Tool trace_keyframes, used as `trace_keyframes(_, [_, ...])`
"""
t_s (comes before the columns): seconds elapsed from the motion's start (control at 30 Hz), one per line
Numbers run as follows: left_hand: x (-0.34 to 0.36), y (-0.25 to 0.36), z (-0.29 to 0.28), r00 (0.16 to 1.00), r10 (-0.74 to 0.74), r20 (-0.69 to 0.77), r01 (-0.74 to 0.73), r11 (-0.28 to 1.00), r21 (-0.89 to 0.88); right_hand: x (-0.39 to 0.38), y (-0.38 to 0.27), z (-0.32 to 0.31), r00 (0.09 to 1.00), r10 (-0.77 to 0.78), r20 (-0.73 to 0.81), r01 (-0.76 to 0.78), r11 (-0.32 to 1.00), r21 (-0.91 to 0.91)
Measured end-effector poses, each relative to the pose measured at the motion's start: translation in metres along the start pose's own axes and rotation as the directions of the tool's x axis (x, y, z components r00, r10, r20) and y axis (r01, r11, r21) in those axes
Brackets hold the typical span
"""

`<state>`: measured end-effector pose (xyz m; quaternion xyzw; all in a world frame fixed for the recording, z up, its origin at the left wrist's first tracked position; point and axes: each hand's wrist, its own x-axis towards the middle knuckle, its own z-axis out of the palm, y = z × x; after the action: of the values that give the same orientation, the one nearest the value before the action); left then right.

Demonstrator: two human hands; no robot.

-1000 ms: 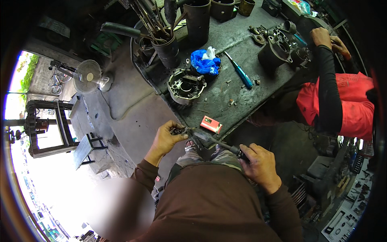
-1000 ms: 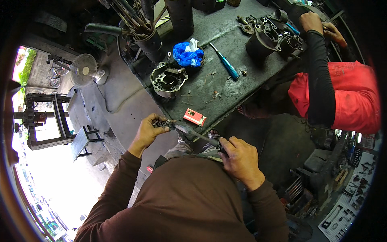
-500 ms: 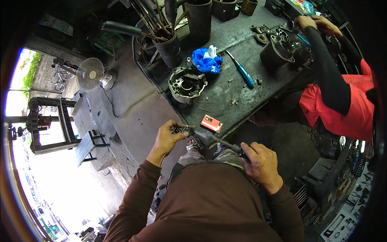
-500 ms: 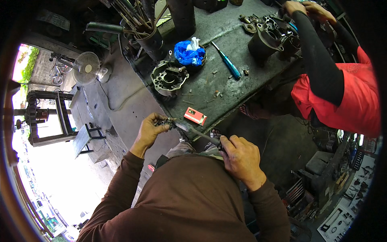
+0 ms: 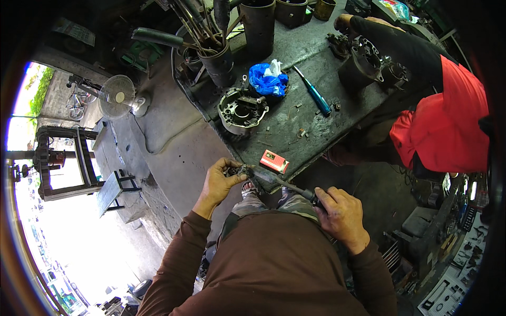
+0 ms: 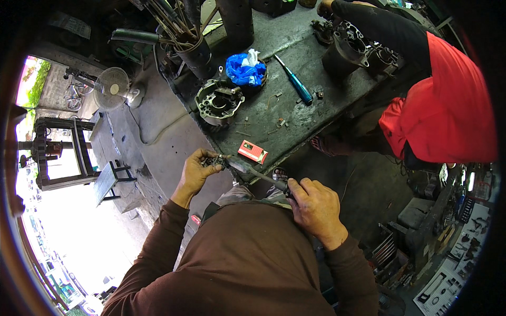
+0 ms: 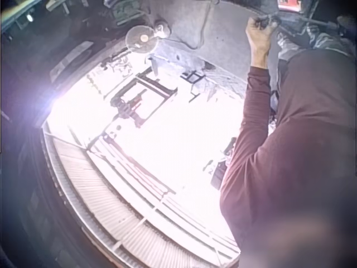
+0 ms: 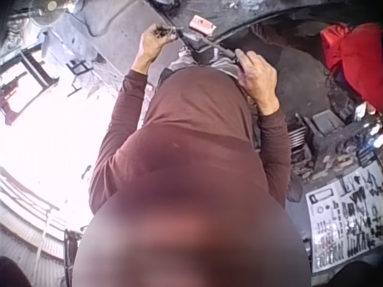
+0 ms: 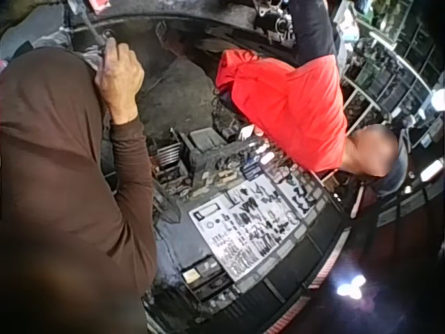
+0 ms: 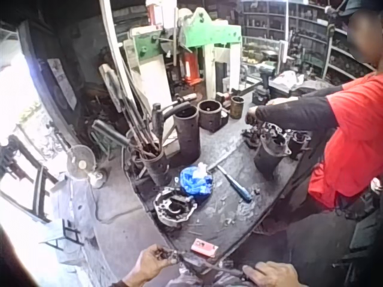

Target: The person manipulates small mechanical components on a workbench, using a screwdriver and a blowtorch to adjust and heat parts. They repeatedly handle the components, turning them over and applying heat while another person works nearby.

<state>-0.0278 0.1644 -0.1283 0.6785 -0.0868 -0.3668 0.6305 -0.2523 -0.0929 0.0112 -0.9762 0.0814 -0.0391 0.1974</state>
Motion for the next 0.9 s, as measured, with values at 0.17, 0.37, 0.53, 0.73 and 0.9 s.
trace_keyframes(0.17, [0.001,-0.001,0.001,1.000,-0.013,-0.005,0.013,1.000,0.005,-0.002,0.001,0.000,1.000,0.004,0.002,-0.004,1.000,0.000])
trace_keyframes(0.37, [0.001,-0.003,0.001,1.000,0.010,0.007,-0.011,0.998,0.068,-0.002,0.002,-0.001,1.000,0.003,0.004,-0.003,1.000,0.003])
trace_keyframes(0.53, [0.002,-0.007,-0.001,1.000,0.025,0.003,-0.025,0.998,0.053,-0.001,0.003,-0.002,1.000,0.000,0.009,0.000,1.000,-0.003])
trace_keyframes(0.73, [0.001,-0.004,-0.002,0.998,-0.056,0.032,0.055,0.998,0.009,0.001,0.005,-0.001,1.000,0.003,0.013,-0.003,1.000,0.002])
trace_keyframes(0.9, [-0.002,0.004,-0.001,0.997,-0.071,0.034,0.071,0.997,0.003,-0.001,0.007,-0.009,1.000,0.027,-0.007,-0.027,0.998,0.061])
